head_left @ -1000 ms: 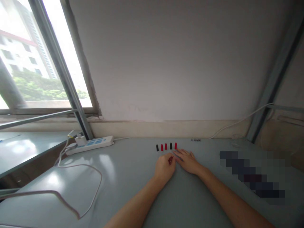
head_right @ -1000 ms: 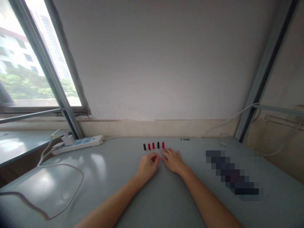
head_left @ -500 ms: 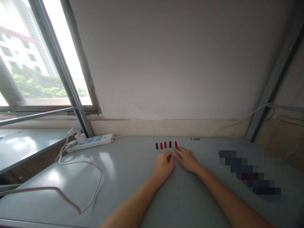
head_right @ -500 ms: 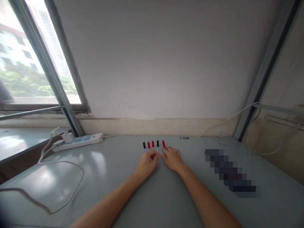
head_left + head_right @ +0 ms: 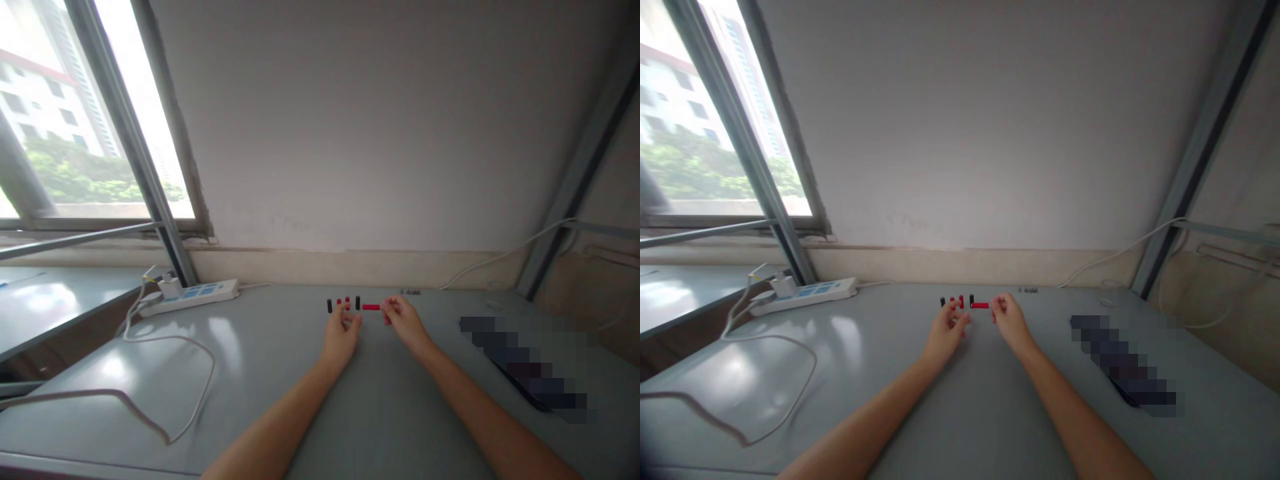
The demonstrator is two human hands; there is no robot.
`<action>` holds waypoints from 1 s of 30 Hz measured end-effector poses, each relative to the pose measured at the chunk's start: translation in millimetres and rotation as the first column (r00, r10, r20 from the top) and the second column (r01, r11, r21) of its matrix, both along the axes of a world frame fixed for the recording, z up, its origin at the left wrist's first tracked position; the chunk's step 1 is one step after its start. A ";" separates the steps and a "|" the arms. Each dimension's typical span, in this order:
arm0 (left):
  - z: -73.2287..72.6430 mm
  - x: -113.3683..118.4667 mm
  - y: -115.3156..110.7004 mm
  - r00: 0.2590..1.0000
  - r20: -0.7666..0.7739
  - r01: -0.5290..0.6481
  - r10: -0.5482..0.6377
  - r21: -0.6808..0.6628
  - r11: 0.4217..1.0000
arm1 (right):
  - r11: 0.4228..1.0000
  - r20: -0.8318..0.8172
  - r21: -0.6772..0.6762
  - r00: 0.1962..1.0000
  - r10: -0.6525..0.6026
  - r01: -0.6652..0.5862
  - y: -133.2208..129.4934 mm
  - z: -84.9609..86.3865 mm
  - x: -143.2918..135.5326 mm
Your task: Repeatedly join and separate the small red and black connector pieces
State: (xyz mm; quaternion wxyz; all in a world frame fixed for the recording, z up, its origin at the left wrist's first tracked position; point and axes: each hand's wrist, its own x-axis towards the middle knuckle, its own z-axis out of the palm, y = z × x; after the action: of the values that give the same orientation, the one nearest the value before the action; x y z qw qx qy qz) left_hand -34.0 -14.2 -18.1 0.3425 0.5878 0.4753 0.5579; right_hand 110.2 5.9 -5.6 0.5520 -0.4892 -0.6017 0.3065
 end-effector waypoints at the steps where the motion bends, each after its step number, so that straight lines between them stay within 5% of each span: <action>1: -0.7 -0.1 1.0 0.999 0.032 -0.003 0.003 -0.006 1.000 | 0.999 -0.026 -0.014 0.999 0.032 -0.033 -2.3 1.8 -1.8; 8: 2.9 -0.4 2.4 0.980 0.127 0.163 -0.153 -0.066 0.984 | 0.987 -0.047 -0.075 0.989 0.139 -0.142 -8.8 3.9 -7.8; 25: 8.0 0.2 -0.4 0.980 0.179 0.115 -0.091 -0.130 0.985 | 0.984 0.297 0.023 0.941 0.164 -0.179 -8.1 7.6 1.3; 30: 10.2 0.7 -1.6 0.978 0.186 0.112 -0.090 -0.109 0.988 | 0.977 0.316 -0.094 0.925 0.212 -0.192 -11.6 7.5 -0.2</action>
State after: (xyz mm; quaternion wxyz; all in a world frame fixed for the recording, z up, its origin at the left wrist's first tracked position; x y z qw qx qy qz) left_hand -33.3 -15.8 -7.9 0.4464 0.5370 0.4442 0.5613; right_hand 110.1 -5.7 1.9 0.3958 -0.4851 -0.7216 0.2953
